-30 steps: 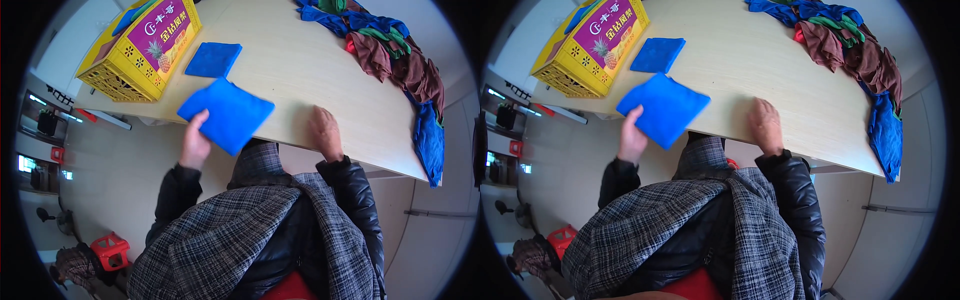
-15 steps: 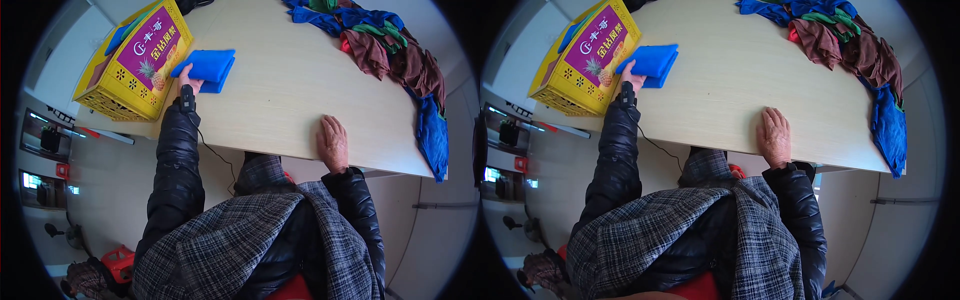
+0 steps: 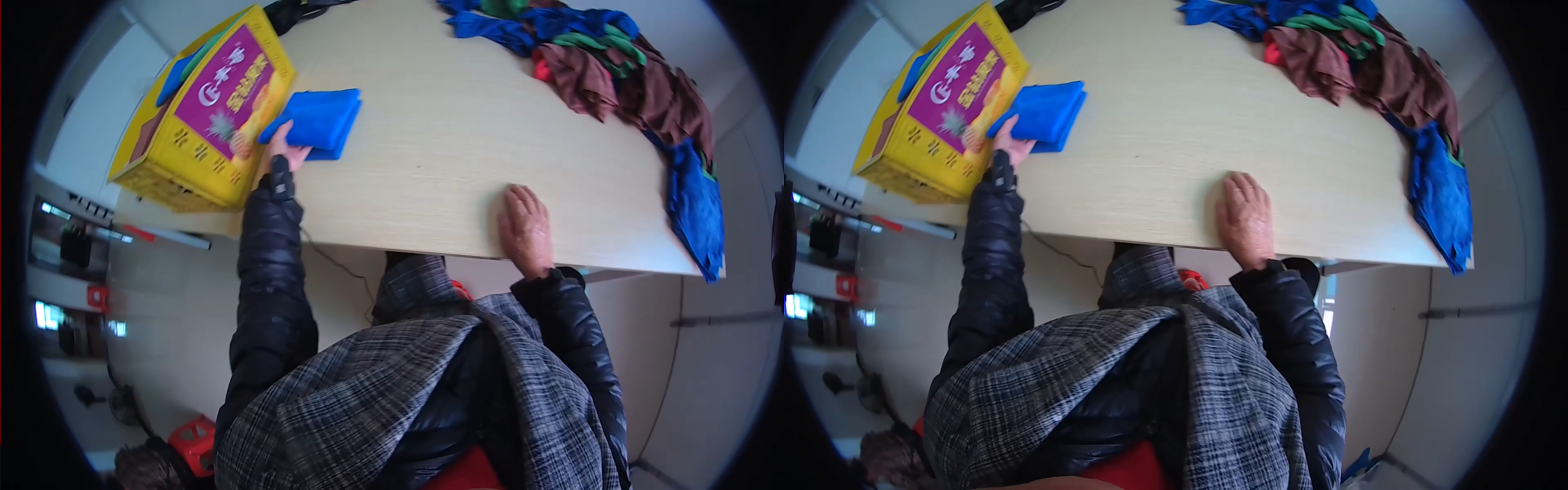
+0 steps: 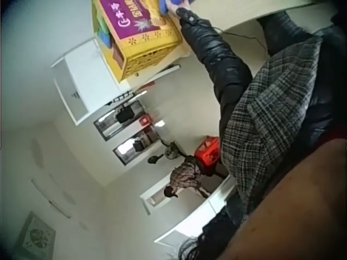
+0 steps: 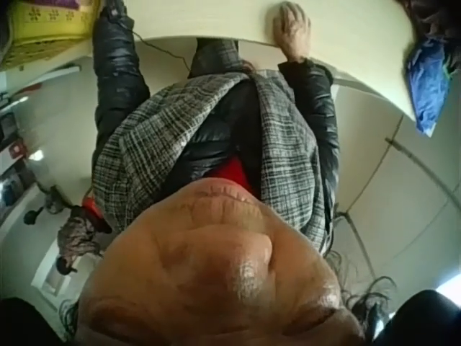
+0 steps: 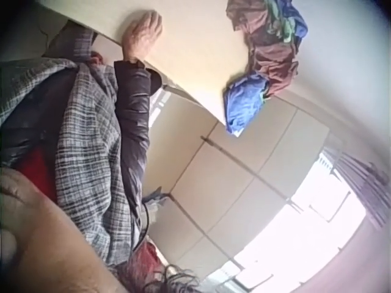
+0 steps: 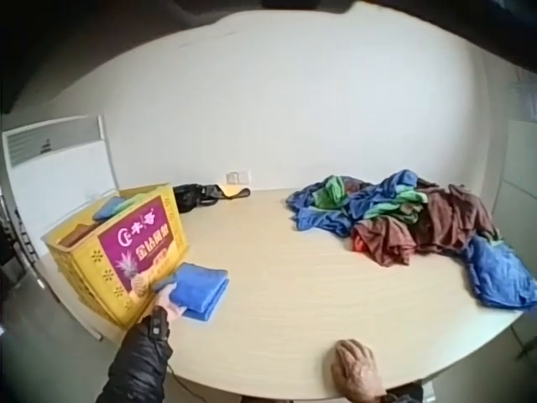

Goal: The person folds a blue cloth by hand on a table, smoothing it out and doubling it over twice before setting it aside. They then pick up a brown cloth and repeat the same folding process.

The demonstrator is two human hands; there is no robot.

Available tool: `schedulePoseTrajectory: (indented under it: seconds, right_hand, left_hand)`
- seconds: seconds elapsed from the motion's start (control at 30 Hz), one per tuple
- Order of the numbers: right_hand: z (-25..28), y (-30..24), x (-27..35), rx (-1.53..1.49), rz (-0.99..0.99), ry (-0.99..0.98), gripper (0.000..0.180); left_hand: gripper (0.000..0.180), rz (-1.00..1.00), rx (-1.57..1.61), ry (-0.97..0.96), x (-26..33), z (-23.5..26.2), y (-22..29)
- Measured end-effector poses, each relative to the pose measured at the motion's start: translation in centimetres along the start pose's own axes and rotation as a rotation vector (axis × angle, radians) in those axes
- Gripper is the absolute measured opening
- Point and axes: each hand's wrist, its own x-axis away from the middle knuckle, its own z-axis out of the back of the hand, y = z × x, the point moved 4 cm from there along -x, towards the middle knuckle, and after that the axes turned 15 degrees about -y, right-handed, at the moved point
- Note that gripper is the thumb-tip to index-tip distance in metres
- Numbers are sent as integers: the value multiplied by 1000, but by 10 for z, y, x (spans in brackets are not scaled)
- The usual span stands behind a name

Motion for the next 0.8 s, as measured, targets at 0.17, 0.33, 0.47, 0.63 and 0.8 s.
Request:
schedulePoseTrajectory:
  seconds: [0.17,0.33,0.47,0.63,0.8]
  right_hand:
    - [-10,6,2,-31,4,7,42]
    - [9,8,0,-49,33,20,38]
    - [24,53,-11,-343,130,-168,29]
    - [62,147,-26,-573,-267,-135,29]
    - [105,250,-55,-521,-414,-72,24]
  left_hand:
    - [66,95,-26,67,8,25,13]
    - [84,-90,-483,90,35,63,34]
    - [61,-390,-765,227,82,28,-11]
    - [18,-301,-953,-209,157,-84,-118]
    - [5,-230,-1071,-286,183,-112,-185]
